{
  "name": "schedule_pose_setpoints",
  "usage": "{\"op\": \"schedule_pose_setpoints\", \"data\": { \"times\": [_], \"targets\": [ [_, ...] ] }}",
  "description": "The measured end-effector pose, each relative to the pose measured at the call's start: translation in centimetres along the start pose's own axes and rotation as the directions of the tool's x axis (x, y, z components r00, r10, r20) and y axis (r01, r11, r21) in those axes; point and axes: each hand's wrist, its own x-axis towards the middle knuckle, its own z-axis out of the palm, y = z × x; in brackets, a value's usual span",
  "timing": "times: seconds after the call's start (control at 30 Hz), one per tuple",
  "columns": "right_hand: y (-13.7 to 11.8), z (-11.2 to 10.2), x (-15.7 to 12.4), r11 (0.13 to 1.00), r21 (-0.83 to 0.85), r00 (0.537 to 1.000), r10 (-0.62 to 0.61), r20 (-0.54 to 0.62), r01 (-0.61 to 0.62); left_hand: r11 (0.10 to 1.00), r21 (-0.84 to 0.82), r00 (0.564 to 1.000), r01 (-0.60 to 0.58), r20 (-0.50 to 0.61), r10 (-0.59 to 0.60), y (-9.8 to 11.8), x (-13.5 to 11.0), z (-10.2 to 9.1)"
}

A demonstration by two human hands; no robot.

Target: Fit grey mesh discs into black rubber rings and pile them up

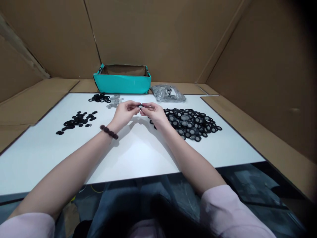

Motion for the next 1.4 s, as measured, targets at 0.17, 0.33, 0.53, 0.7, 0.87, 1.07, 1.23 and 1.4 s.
{"op": "schedule_pose_setpoints", "data": {
  "times": [0.17, 0.33, 0.53, 0.7, 0.87, 1.07, 1.23, 1.4],
  "targets": [
    [0.2, -0.2, 0.1, 1.000, -0.010, 1.000, -0.004, 0.008, 0.005, 1.000, -0.005, 1.000, -0.003, -0.009, 0.003, -0.3, 0.0, 0.1],
    [0.2, 0.0, 0.1, 1.000, -0.003, 1.000, -0.017, 0.006, 0.017, 1.000, -0.017, 1.000, 0.000, 0.004, 0.000, -0.3, 0.1, 0.0],
    [-0.1, 0.1, 0.0, 0.998, 0.004, 0.997, -0.060, 0.042, 0.060, 0.964, 0.214, 0.988, -0.155, 0.026, 0.153, -0.2, -0.1, -0.1],
    [0.1, 0.0, 0.2, 0.997, -0.068, 1.000, -0.029, 0.006, 0.029, 0.740, 0.567, 0.921, -0.362, 0.092, 0.379, -0.6, -0.4, -0.2],
    [0.2, 0.0, 0.2, 0.983, -0.179, 1.000, -0.029, 0.000, 0.028, 0.575, 0.693, 0.882, -0.435, 0.199, 0.427, -1.0, -0.4, -0.5],
    [0.5, 0.0, 0.3, 0.981, -0.190, 0.998, -0.051, -0.034, 0.043, 0.551, 0.683, 0.863, -0.480, 0.252, 0.438, -1.3, -0.5, -0.4],
    [0.5, 0.1, 0.1, 0.981, -0.190, 0.998, -0.054, -0.045, 0.044, 0.586, 0.680, 0.885, -0.441, 0.219, 0.411, -1.4, -0.6, -0.2],
    [0.3, 0.0, 0.1, 0.985, -0.172, 0.999, -0.032, -0.038, 0.025, 0.608, 0.666, 0.889, -0.432, 0.203, 0.410, -1.3, -0.7, -0.2]
  ]
}}
